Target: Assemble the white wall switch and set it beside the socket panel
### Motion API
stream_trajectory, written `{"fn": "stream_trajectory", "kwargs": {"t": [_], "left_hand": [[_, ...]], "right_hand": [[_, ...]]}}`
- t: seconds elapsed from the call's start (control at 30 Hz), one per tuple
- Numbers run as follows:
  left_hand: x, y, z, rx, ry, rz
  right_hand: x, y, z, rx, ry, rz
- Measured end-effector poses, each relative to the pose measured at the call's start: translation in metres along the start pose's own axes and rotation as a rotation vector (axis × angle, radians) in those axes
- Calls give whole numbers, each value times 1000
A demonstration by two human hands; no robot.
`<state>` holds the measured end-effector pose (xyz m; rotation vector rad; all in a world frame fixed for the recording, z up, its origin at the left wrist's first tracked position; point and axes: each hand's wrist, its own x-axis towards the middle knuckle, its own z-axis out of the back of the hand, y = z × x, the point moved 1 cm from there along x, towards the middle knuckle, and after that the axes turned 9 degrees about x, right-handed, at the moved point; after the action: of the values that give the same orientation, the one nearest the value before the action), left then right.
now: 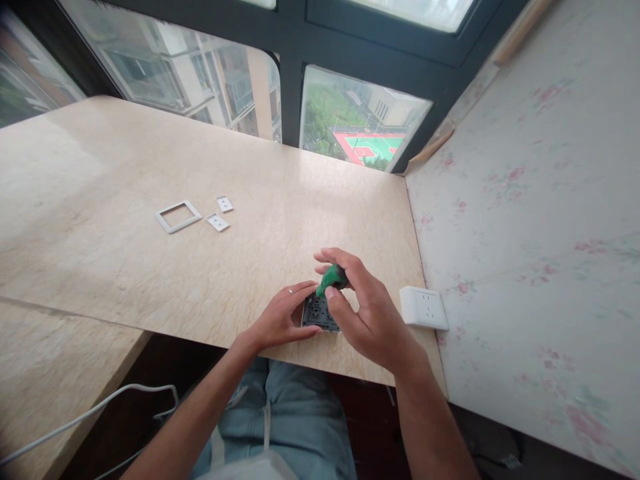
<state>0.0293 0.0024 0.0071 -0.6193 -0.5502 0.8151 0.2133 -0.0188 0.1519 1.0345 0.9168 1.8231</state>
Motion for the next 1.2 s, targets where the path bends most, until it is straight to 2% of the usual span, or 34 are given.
{"fn": "stream_trajectory", "kwargs": {"t": [0.1, 0.23, 0.3, 0.4, 0.57, 0.67, 0.77, 0.97, 1.1, 1.2], "left_hand": [[1, 0, 0, -7, 9, -3], [2, 0, 1, -6, 17, -3], [2, 0, 1, -4, 14, -2], [1, 0, 1, -8, 18, -4], [0, 1, -1, -2, 14, -1], [0, 2, -1, -1, 13, 1], [0, 2, -1, 1, 19, 1], [1, 0, 1, 2, 20, 9], [1, -1, 2, -5, 28, 8], [1, -1, 2, -1, 27, 5]], "right_hand": [[0, -2, 0, -66, -52, 10], [5, -6, -3, -308, -173, 142], [7, -7, -5, -373, -194, 190], [6, -5, -4, -309, -167, 172], [0, 3, 3, -17, -22, 6], [-2, 4, 7, 64, 18, -55], [-1, 4, 8, 18, -16, -54], [8, 4, 3, -245, -126, 51], [10, 3, 0, -333, -117, 48], [8, 6, 0, -311, -86, 47]]}}
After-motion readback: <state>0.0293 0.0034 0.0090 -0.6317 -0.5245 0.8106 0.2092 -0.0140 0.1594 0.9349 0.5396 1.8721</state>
